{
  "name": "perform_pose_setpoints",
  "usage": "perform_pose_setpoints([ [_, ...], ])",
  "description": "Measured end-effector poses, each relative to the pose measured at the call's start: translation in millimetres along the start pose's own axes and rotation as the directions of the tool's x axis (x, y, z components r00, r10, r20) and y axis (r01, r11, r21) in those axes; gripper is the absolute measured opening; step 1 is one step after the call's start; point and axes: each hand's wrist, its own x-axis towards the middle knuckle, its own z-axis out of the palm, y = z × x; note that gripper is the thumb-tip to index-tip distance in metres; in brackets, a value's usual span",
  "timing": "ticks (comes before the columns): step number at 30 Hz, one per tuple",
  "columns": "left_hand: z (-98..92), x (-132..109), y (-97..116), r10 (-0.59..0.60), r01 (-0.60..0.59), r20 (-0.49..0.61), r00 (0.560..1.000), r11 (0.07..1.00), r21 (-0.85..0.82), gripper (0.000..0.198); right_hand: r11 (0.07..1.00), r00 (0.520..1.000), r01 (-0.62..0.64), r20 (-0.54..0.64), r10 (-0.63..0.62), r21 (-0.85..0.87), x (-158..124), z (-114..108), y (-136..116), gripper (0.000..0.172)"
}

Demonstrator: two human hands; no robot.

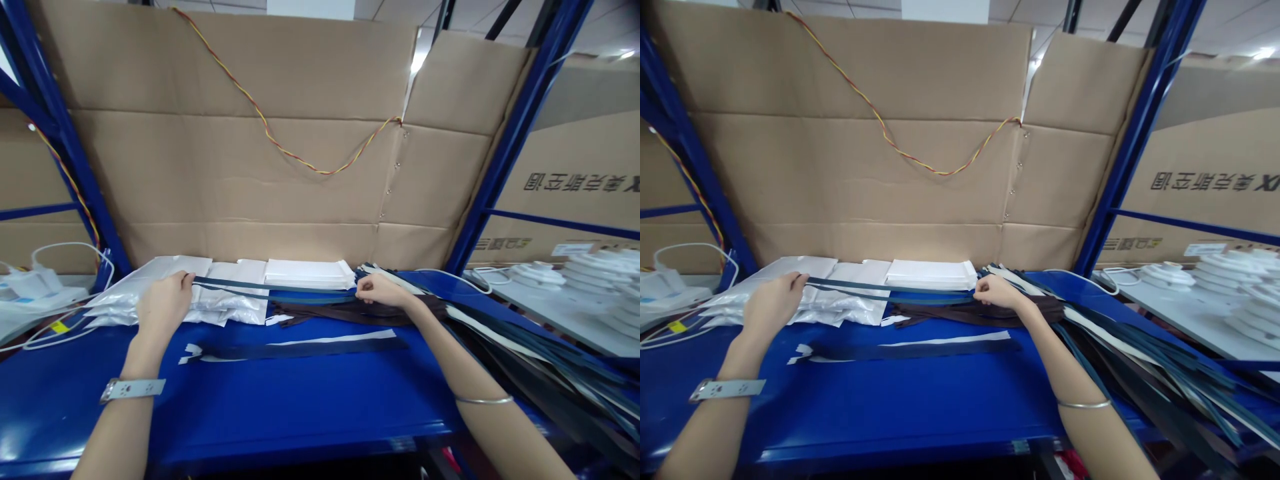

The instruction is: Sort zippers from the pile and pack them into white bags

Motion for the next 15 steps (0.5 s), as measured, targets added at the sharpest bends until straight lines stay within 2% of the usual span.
perform_pose_setpoints([
  [2,-0.6,-0.3,3.7,0.008,-0.008,-0.015,1.000,1.000,-0.006,0.039,0.997,0.999,0.022,0.047,-0.025,0.071,-2.6,-0.3,-9.2,0.014],
  [4,-3.0,-0.6,11.1,0.062,-0.063,-0.095,0.994,0.998,-0.015,0.033,0.986,0.995,0.049,0.079,-0.063,0.160,-5.7,1.7,-22.6,0.016],
  [7,-10.3,-4.3,33.3,0.184,-0.210,-0.283,0.941,0.976,-0.065,0.031,0.955,0.989,0.096,0.082,-0.123,0.279,-8.7,11.8,-47.6,0.018],
  [8,-12.9,-7.6,44.0,0.230,-0.275,-0.300,0.926,0.954,-0.119,0.030,0.944,0.987,0.108,0.079,-0.140,0.312,-9.0,16.9,-56.2,0.018],
  [9,-15.2,-12.2,56.2,0.290,-0.349,-0.270,0.918,0.915,-0.203,0.027,0.933,0.985,0.117,0.080,-0.153,0.340,-9.0,22.7,-64.5,0.019],
  [10,-16.6,-18.3,69.3,0.369,-0.415,-0.196,0.909,0.852,-0.319,0.024,0.925,0.982,0.124,0.090,-0.167,0.360,-8.8,28.8,-72.1,0.019],
  [11,-17.0,-25.8,82.7,0.472,-0.456,-0.089,0.877,0.762,-0.459,0.023,0.917,0.978,0.132,0.105,-0.183,0.376,-8.4,35.2,-79.0,0.020],
  [13,-14.5,-43.5,107.6,0.657,-0.399,0.121,0.744,0.583,-0.707,0.028,0.904,0.967,0.153,0.127,-0.220,0.399,-7.6,47.8,-89.8,0.022],
  [15,-8.8,-61.3,125.7,0.744,-0.285,0.206,0.636,0.474,-0.833,0.030,0.891,0.960,0.185,0.118,-0.254,0.416,-7.3,59.0,-96.3,0.022],
])
